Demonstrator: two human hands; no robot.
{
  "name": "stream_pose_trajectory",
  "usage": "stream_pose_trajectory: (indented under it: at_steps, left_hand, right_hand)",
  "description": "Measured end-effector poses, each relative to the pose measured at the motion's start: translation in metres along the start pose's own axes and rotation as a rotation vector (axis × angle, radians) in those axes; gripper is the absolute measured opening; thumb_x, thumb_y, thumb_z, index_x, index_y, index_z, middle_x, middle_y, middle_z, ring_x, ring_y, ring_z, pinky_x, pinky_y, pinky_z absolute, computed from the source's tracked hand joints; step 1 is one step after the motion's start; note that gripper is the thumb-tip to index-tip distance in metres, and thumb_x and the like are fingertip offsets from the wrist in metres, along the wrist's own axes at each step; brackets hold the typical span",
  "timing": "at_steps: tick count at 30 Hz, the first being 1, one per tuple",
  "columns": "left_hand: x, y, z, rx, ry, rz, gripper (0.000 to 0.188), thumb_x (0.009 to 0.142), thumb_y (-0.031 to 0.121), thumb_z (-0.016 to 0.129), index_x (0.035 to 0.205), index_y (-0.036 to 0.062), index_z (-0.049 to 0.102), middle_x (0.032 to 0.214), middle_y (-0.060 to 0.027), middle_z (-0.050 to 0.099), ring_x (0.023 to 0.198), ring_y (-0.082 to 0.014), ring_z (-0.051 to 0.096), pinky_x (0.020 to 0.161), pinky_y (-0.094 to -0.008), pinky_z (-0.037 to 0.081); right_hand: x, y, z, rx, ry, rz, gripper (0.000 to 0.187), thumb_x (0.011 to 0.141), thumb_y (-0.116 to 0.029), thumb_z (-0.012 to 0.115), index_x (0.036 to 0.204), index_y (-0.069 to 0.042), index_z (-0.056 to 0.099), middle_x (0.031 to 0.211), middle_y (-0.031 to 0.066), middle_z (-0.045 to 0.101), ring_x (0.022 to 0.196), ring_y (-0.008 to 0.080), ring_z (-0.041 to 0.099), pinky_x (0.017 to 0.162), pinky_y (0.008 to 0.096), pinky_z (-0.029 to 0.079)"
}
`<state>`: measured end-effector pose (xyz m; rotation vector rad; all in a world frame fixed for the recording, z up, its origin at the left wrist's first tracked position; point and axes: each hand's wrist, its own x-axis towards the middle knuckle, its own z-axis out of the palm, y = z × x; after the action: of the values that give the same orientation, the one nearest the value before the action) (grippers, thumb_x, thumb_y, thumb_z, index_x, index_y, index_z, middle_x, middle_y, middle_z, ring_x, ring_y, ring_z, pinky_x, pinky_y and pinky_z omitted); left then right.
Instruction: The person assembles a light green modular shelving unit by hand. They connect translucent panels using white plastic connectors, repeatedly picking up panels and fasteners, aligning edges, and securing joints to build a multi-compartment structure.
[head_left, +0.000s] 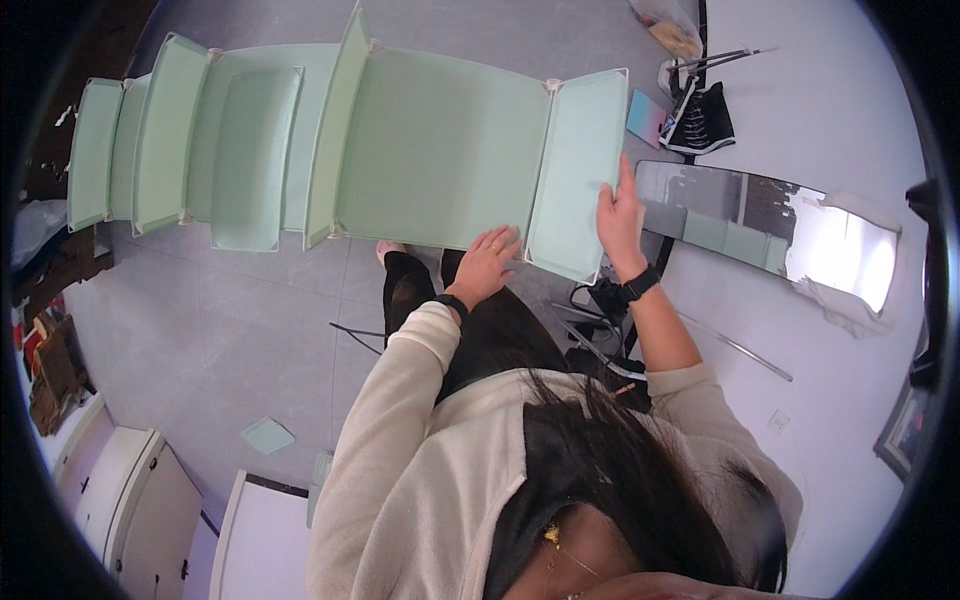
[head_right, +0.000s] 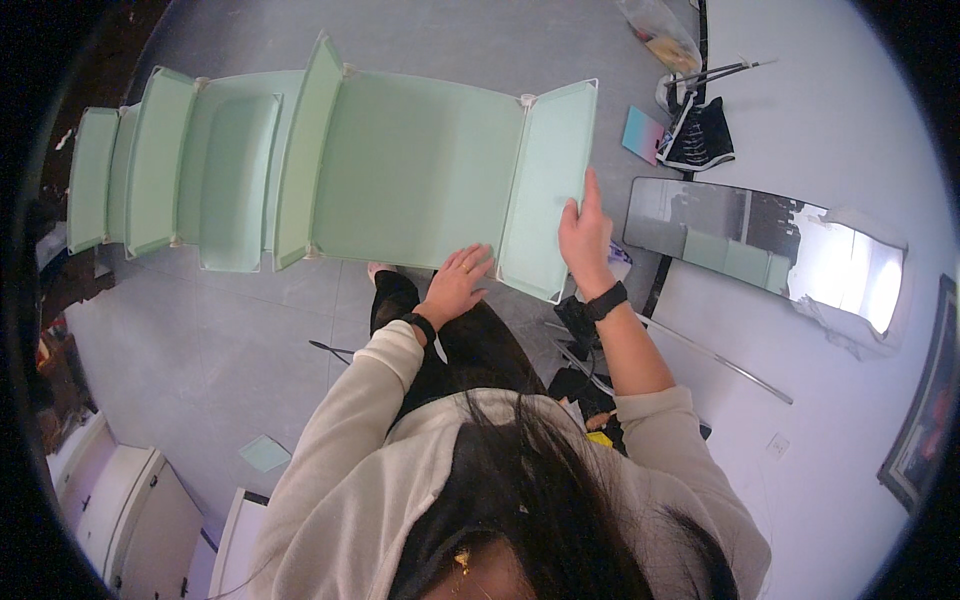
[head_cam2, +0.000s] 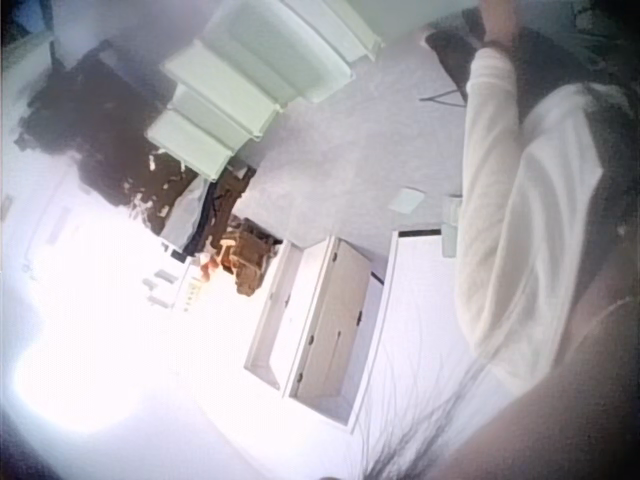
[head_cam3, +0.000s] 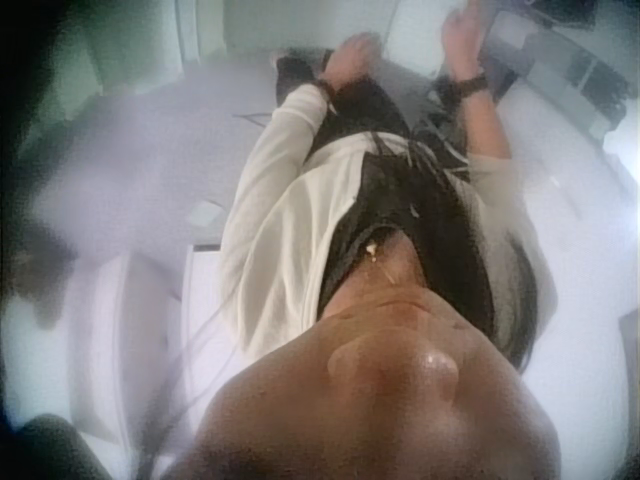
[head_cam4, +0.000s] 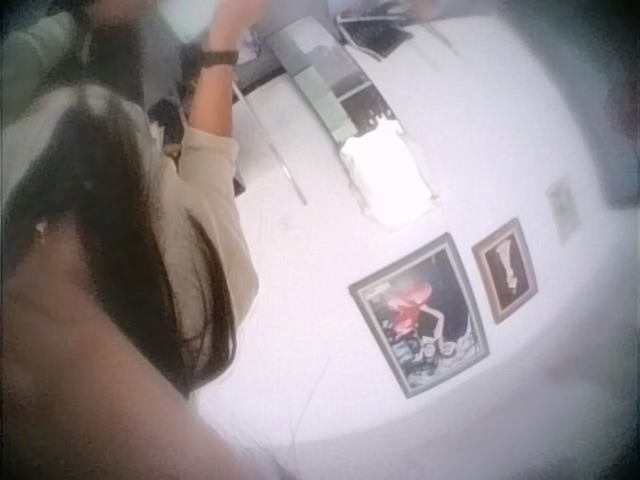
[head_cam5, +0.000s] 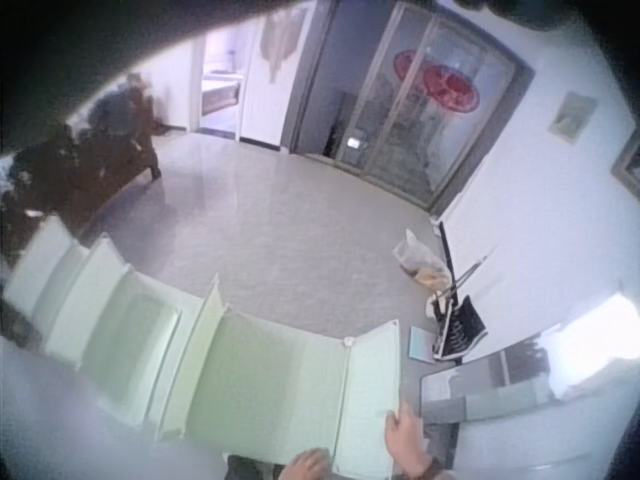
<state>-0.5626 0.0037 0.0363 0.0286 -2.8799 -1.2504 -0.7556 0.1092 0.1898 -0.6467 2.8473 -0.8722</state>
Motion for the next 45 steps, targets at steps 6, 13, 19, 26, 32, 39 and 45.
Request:
stream_pose_trajectory:
  at_steps: [6, 13, 19, 26, 32, 39, 45]
  left_hand:
    - [0.007, 0.006, -0.007, -0.065, 0.010, -0.043, 0.074, 0.071, 0.022, 0.073, 0.136, 0.0108, 0.039, 0.141, -0.0070, 0.039, 0.131, -0.0241, 0.035, 0.109, -0.0395, 0.028]
    - [0.022, 0.016, -0.011, -0.249, 0.046, -0.014, 0.081, 0.071, 0.018, 0.073, 0.139, 0.0068, 0.032, 0.137, -0.0113, 0.043, 0.126, -0.0294, 0.041, 0.106, -0.0396, 0.033]
    - [0.030, 0.017, 0.001, -0.227, 0.075, -0.014, 0.076, 0.072, 0.015, 0.071, 0.138, 0.0064, 0.034, 0.135, -0.0127, 0.044, 0.123, -0.0309, 0.043, 0.103, -0.0397, 0.035]
    - [0.032, 0.005, 0.008, -0.291, 0.064, -0.042, 0.076, 0.068, 0.015, 0.073, 0.135, 0.0046, 0.038, 0.131, -0.0160, 0.046, 0.119, -0.0344, 0.045, 0.101, -0.0412, 0.038]
    - [0.030, -0.008, 0.009, -0.314, 0.031, 0.027, 0.078, 0.068, 0.008, 0.073, 0.137, 0.0069, 0.036, 0.133, -0.0160, 0.043, 0.123, -0.0337, 0.042, 0.104, -0.0399, 0.036]
    - [0.030, -0.008, 0.008, -0.313, 0.049, 0.043, 0.075, 0.069, 0.008, 0.072, 0.136, 0.0072, 0.038, 0.131, -0.0149, 0.046, 0.122, -0.0333, 0.043, 0.103, -0.0399, 0.037]
    - [0.030, -0.009, 0.009, -0.315, 0.074, 0.078, 0.066, 0.069, 0.008, 0.071, 0.131, 0.0061, 0.045, 0.129, -0.0126, 0.048, 0.121, -0.0320, 0.044, 0.103, -0.0396, 0.038]
  right_hand:
    - [0.003, -0.004, 0.001, -0.047, 0.021, -0.047, 0.056, 0.085, -0.006, 0.051, 0.138, -0.001, 0.033, 0.060, 0.0214, 0.056, 0.053, 0.0364, 0.058, 0.050, 0.0438, 0.043]
    - [0.005, -0.004, 0.006, -0.050, 0.028, -0.028, 0.055, 0.084, -0.005, 0.051, 0.137, -0.001, 0.034, 0.057, 0.0202, 0.056, 0.051, 0.0368, 0.058, 0.049, 0.0443, 0.043]
    - [0.005, -0.012, 0.005, -0.093, -0.003, -0.026, 0.055, 0.085, -0.007, 0.051, 0.137, 0.000, 0.033, 0.058, 0.0208, 0.056, 0.052, 0.0377, 0.058, 0.049, 0.0453, 0.043]
    - [0.002, -0.017, 0.018, -0.125, -0.050, -0.076, 0.057, 0.086, -0.007, 0.049, 0.138, 0.000, 0.029, 0.060, 0.0237, 0.056, 0.055, 0.0413, 0.057, 0.051, 0.0480, 0.043]
    - [0.002, -0.014, 0.021, -0.111, -0.043, -0.076, 0.057, 0.086, -0.008, 0.049, 0.138, 0.002, 0.029, 0.058, 0.0229, 0.055, 0.054, 0.0415, 0.057, 0.049, 0.0490, 0.042]
    - [0.003, -0.020, 0.019, -0.144, -0.083, -0.045, 0.059, 0.085, -0.008, 0.049, 0.139, 0.002, 0.027, 0.059, 0.0231, 0.056, 0.055, 0.0417, 0.057, 0.051, 0.0491, 0.043]
    - [-0.005, -0.023, 0.026, -0.146, -0.118, 0.012, 0.060, 0.086, -0.006, 0.047, 0.141, 0.002, 0.023, 0.070, 0.0273, 0.059, 0.062, 0.0435, 0.058, 0.057, 0.0505, 0.045]
